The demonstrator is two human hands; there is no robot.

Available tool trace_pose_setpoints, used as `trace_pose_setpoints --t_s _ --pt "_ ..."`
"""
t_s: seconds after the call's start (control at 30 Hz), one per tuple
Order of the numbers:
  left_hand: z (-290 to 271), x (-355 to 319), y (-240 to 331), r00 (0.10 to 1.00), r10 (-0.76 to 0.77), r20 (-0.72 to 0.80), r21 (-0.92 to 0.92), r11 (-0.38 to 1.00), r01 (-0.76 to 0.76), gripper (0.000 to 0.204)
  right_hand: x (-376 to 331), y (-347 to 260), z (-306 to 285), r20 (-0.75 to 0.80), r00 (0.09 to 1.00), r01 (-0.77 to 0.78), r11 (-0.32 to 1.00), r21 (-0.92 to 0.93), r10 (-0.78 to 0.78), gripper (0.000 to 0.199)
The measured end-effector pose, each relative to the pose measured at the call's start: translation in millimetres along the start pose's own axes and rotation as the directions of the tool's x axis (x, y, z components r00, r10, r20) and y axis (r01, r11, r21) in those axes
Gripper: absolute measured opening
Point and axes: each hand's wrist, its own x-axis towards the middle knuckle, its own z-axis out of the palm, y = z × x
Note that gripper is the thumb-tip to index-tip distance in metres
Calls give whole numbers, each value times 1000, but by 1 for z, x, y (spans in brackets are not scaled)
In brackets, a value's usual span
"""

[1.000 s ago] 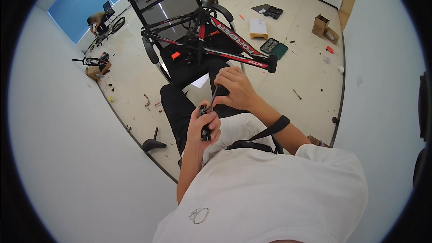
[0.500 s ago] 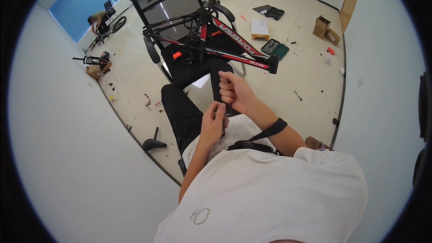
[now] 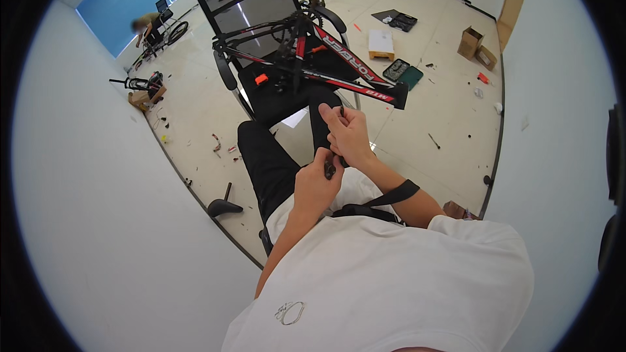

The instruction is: The person is assembling a bicycle frame, specifically working on the crankset area. They handle small components and tools, attaching parts to the frame while seated on a chair.

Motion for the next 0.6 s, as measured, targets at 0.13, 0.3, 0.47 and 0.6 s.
trace_pose_setpoints --t_s 0.13,0.3,0.47,0.6 --pt "-1 -1 -3 997 71 -23 67 995 -70 14 -1 1 -2 -1 1000 4 1000 30 -4 47" --pt "-2 9 -27 915 -339 217 -382 833 400 20 -19 12 5 194 800 596 715 -365 -568 43" --pt "-14 -2 -45 919 -300 257 -603 693 395 18 -28 2 9 563 744 562 792 -237 -359 30" --pt "-22 18 -48 863 -458 211 -763 474 439 17 -48 -9 21 815 387 842 525 -122 -431 11"
